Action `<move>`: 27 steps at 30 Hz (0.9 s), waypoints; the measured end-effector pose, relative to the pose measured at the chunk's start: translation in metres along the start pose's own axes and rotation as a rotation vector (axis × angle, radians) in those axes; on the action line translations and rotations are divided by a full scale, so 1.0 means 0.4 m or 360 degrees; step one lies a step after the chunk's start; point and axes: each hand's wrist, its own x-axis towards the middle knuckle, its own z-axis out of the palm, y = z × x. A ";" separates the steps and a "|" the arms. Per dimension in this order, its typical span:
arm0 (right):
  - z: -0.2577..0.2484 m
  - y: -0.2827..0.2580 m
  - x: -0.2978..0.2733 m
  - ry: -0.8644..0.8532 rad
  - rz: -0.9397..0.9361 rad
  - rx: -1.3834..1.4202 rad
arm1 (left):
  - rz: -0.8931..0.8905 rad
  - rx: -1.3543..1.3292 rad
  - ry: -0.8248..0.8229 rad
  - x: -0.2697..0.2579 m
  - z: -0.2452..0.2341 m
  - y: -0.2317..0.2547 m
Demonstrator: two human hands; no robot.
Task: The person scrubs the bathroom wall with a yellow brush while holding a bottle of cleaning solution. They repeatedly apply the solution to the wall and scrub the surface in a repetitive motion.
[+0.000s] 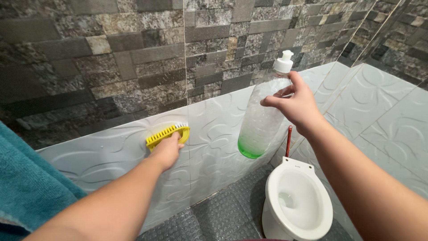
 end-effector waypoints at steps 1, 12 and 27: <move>-0.002 0.000 -0.001 0.0003 0.0005 0.0005 | 0.0056 -0.0002 0.0008 0.010 -0.003 0.016; -0.068 0.023 -0.007 0.0116 0.0042 -0.0016 | 0.0206 -0.0176 0.0063 0.197 -0.061 0.360; -0.042 0.034 -0.011 0.0074 0.0110 -0.0020 | -0.0341 0.0172 -0.0403 0.010 -0.002 0.109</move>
